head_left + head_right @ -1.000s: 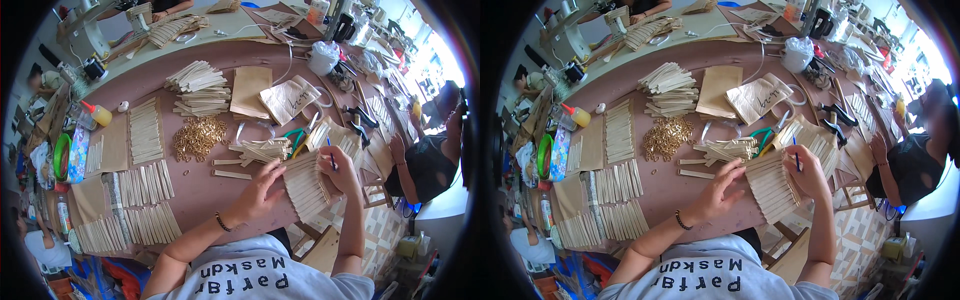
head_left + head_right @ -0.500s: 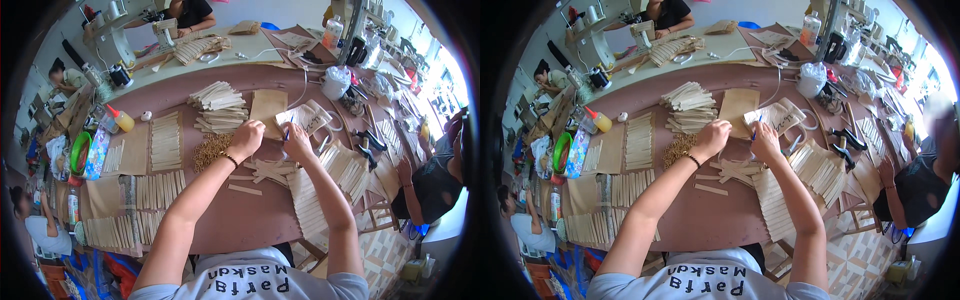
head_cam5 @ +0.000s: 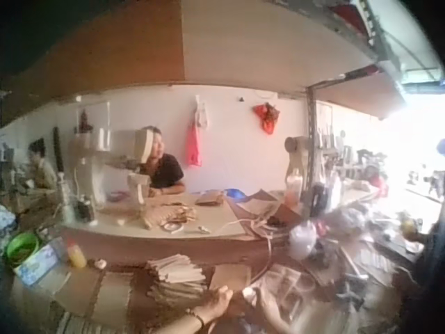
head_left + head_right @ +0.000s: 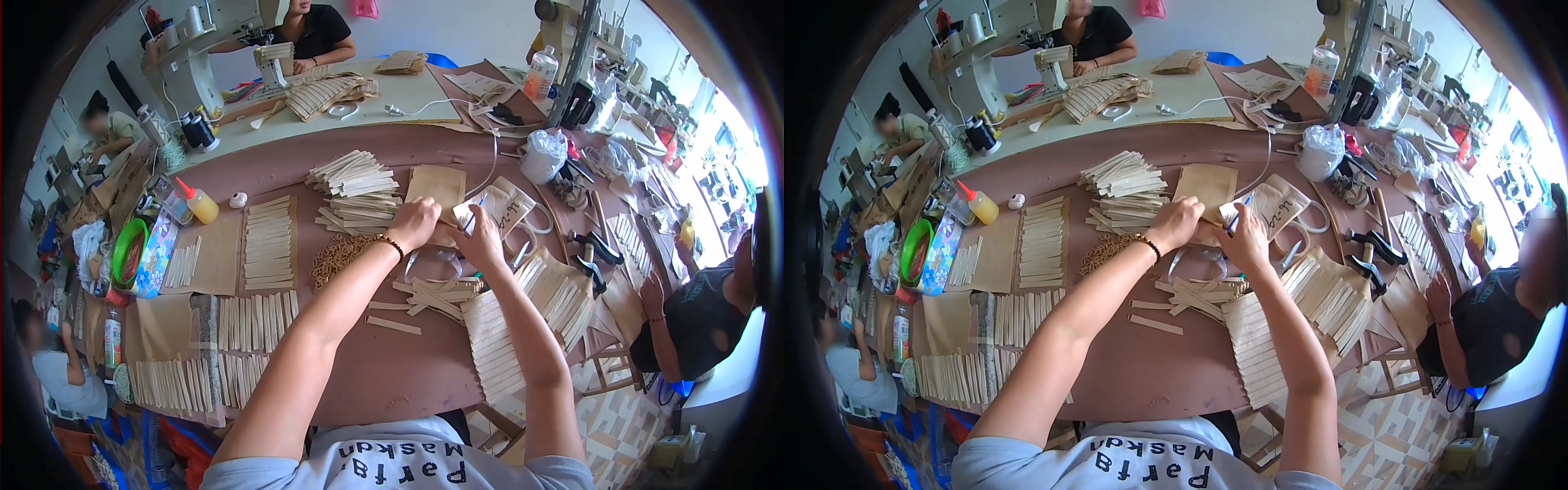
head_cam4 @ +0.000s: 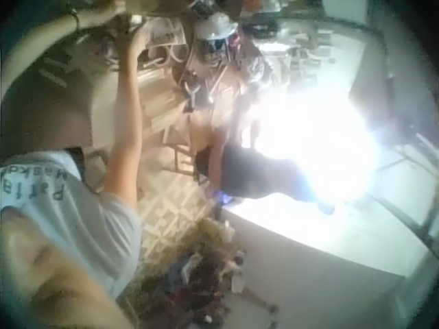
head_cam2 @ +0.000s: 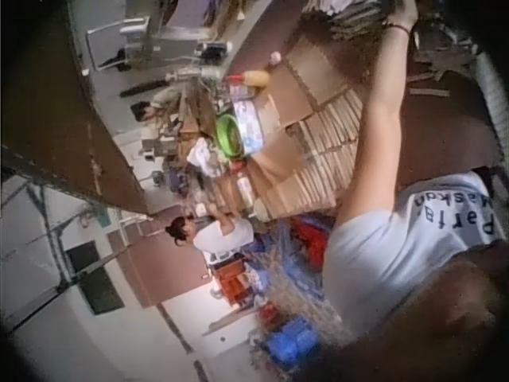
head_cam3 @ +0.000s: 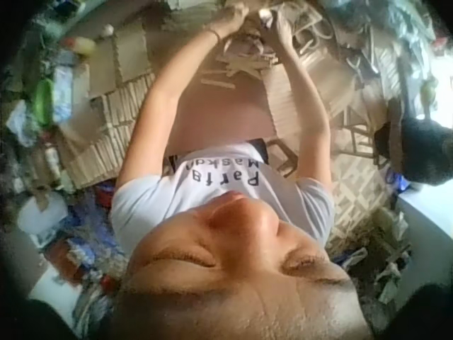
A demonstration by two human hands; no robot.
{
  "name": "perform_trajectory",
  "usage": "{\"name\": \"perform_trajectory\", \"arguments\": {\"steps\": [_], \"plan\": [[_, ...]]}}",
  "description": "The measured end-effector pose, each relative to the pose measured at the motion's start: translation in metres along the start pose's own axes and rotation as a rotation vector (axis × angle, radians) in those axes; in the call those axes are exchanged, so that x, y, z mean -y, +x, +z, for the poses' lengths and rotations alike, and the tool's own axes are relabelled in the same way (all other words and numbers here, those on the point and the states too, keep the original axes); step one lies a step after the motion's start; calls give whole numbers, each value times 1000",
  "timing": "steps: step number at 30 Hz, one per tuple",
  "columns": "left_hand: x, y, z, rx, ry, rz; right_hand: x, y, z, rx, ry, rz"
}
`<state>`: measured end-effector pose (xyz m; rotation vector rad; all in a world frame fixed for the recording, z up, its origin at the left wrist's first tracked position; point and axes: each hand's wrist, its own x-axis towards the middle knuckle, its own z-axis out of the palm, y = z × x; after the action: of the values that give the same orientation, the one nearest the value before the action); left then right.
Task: The person assembles small craft components by attaching gold-colored metal rings to beige fabric strips. They pick up a strip, slide a ring onto it, and place the finished piece onto a cardboard backing sheet. The person occasionally uses a blue pen to mark the cardboard. The workspace is cluttered with stacks of fabric strips and piles of metal rings.
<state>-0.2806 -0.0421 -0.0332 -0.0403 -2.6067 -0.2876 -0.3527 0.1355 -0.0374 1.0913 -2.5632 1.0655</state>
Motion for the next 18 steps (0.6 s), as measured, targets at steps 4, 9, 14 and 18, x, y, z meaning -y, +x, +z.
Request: {"name": "perform_trajectory", "arguments": {"steps": [4,9,14,18], "plan": [[9,22,-3,-145,-132,-137,4,12,16,59,67,113],[24,40,-4,23,-204,-221,-5,13,24,-42,193,117],[28,27,-6,300,-308,-215,2,7,12,-130,262,6],[33,22,-3,278,-396,-318,16,2,7,3,230,-162]]}}
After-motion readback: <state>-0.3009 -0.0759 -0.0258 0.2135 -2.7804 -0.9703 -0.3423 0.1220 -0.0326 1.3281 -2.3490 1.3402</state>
